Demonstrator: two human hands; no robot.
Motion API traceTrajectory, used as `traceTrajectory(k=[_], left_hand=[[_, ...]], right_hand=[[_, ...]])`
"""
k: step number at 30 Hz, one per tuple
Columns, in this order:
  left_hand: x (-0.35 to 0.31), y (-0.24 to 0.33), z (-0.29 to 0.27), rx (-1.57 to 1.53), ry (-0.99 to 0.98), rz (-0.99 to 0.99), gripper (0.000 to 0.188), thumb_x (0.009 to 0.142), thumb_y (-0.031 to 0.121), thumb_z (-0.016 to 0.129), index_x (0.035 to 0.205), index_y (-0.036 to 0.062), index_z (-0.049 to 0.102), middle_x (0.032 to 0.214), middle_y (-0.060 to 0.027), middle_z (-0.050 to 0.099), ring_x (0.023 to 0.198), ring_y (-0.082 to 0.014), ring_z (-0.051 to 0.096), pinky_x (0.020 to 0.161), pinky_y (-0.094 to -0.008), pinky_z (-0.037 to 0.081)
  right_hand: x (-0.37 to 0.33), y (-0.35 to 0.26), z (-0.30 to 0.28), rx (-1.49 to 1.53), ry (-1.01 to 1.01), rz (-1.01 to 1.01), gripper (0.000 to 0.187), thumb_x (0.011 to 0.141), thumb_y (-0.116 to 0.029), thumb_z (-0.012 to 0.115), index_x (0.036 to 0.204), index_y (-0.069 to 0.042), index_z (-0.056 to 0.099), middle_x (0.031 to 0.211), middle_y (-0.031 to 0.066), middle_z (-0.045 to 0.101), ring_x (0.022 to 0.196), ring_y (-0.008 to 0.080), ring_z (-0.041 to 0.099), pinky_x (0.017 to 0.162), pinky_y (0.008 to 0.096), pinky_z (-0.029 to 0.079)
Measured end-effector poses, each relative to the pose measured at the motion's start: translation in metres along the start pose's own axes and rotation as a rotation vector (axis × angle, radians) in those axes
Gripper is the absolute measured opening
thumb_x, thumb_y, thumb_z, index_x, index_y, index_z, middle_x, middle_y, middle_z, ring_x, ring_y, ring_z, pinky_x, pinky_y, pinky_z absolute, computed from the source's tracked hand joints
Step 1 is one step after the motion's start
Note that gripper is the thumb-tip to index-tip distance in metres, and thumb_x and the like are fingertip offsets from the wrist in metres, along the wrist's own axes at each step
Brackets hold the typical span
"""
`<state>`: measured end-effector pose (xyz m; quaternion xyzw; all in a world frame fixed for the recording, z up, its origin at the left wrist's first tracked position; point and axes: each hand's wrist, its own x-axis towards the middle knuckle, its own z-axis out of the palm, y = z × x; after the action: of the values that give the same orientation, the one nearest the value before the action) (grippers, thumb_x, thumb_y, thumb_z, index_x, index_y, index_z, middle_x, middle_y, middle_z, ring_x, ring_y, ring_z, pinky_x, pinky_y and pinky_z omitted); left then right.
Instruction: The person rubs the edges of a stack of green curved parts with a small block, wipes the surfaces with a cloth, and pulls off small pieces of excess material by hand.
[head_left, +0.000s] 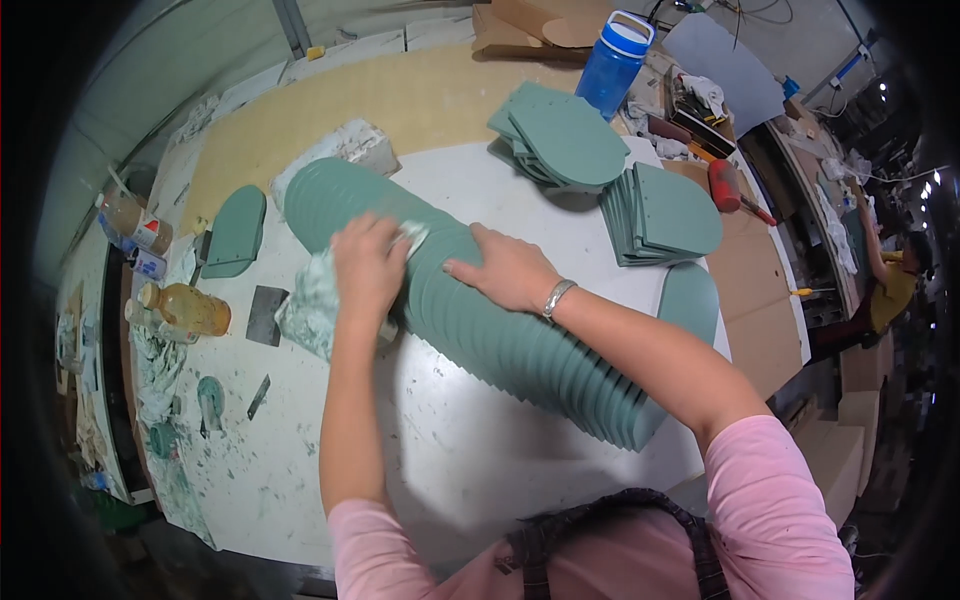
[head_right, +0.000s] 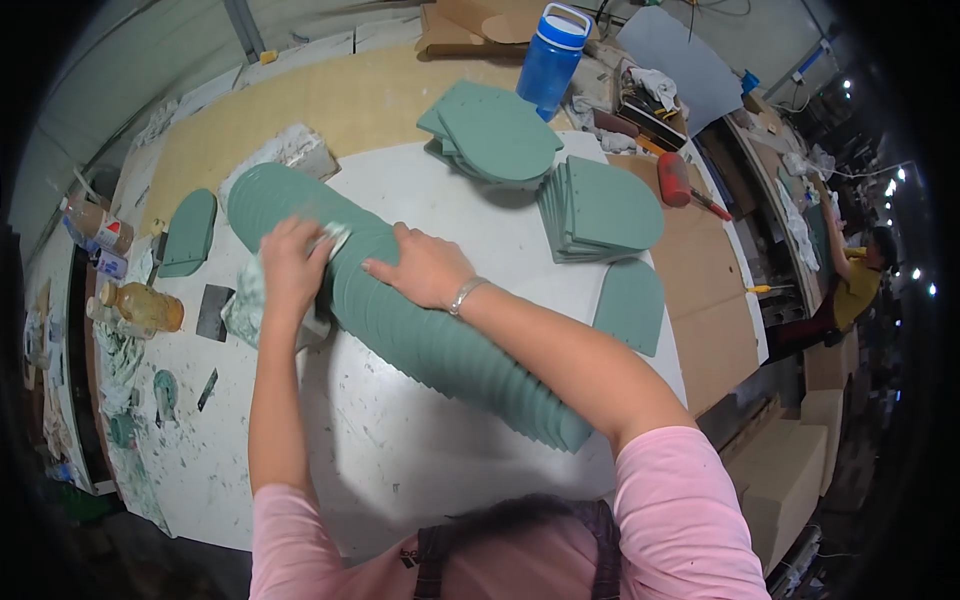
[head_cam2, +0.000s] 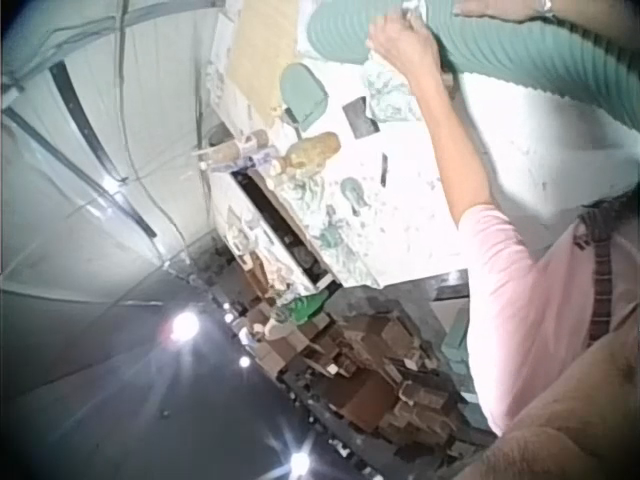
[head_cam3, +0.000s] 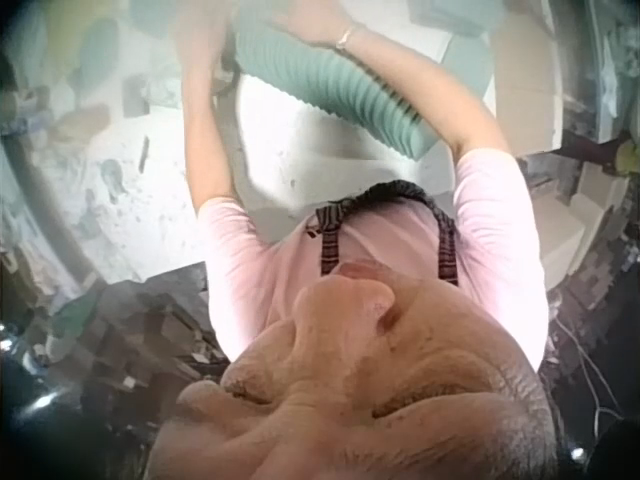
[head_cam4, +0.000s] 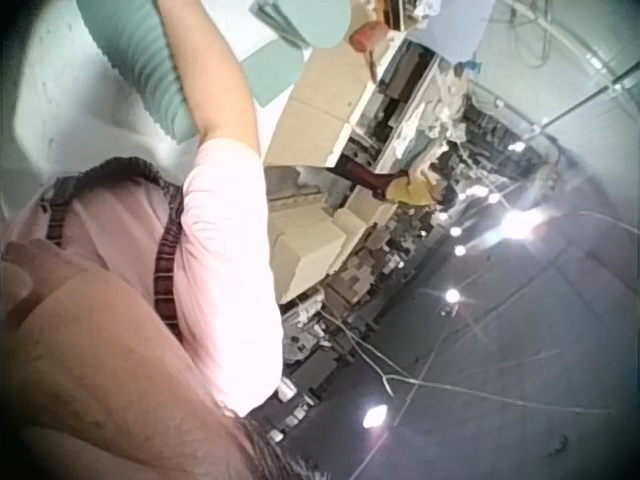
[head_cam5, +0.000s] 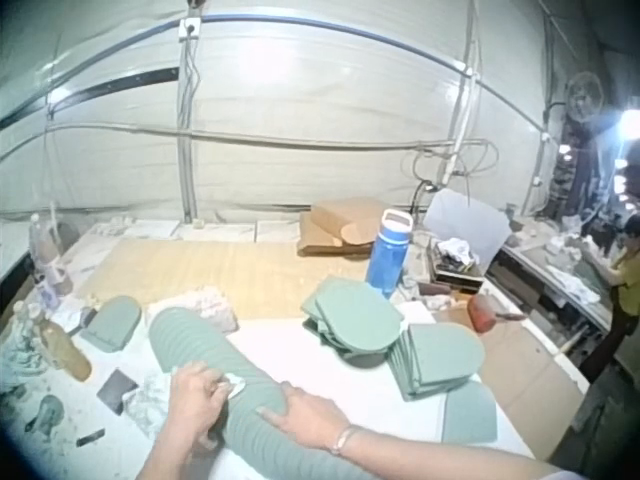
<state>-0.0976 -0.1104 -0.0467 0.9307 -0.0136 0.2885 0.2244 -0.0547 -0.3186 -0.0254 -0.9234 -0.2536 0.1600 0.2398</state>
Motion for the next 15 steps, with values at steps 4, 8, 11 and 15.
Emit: traceTrajectory(k=[4, 8, 11, 15], left_hand=[[-0.001, 0.006, 0.003, 0.076, -0.043, -0.039, 0.009, 0.076, 0.016, 0.071, 0.077, 0.008, 0.066, 0.083, -0.0086, 0.059, 0.088, -0.0299, 0.058, 0.077, -0.0435, 0.039], [0.025, 0.004, 0.011, 0.034, -0.051, 0.089, 0.013, 0.074, 0.016, 0.073, 0.081, 0.007, 0.068, 0.083, -0.01, 0.06, 0.088, -0.0323, 0.059, 0.077, -0.0433, 0.04], [-0.014, -0.001, 0.009, -0.162, 0.151, -0.033, 0.009, 0.075, 0.014, 0.072, 0.079, 0.0061, 0.068, 0.081, -0.0107, 0.059, 0.084, -0.032, 0.059, 0.076, -0.0434, 0.042], [-0.07, -0.012, 0.006, -0.279, 0.196, -0.23, 0.009, 0.077, 0.012, 0.072, 0.082, 0.0051, 0.07, 0.082, -0.0116, 0.061, 0.082, -0.0315, 0.059, 0.074, -0.0422, 0.043]], right_hand=[[-0.001, -0.001, -0.008, -0.04, -0.034, 0.034, 0.071, 0.092, -0.057, 0.056, 0.121, 0.008, 0.052, 0.106, 0.0276, 0.067, 0.098, 0.042, 0.067, 0.087, 0.0469, 0.053], [0.0, -0.013, 0.005, -0.008, -0.035, 0.01, 0.067, 0.092, -0.055, 0.057, 0.123, 0.004, 0.053, 0.106, 0.0289, 0.067, 0.099, 0.0433, 0.065, 0.087, 0.0474, 0.051], [0.0, -0.003, 0.002, 0.013, -0.016, 0.023, 0.067, 0.092, -0.055, 0.057, 0.124, 0.004, 0.053, 0.106, 0.0287, 0.067, 0.099, 0.0433, 0.065, 0.087, 0.0475, 0.051], [-0.003, -0.003, 0.0, 0.008, -0.012, 0.042, 0.067, 0.092, -0.055, 0.057, 0.123, 0.004, 0.053, 0.106, 0.0291, 0.067, 0.099, 0.0434, 0.065, 0.087, 0.0476, 0.051]])
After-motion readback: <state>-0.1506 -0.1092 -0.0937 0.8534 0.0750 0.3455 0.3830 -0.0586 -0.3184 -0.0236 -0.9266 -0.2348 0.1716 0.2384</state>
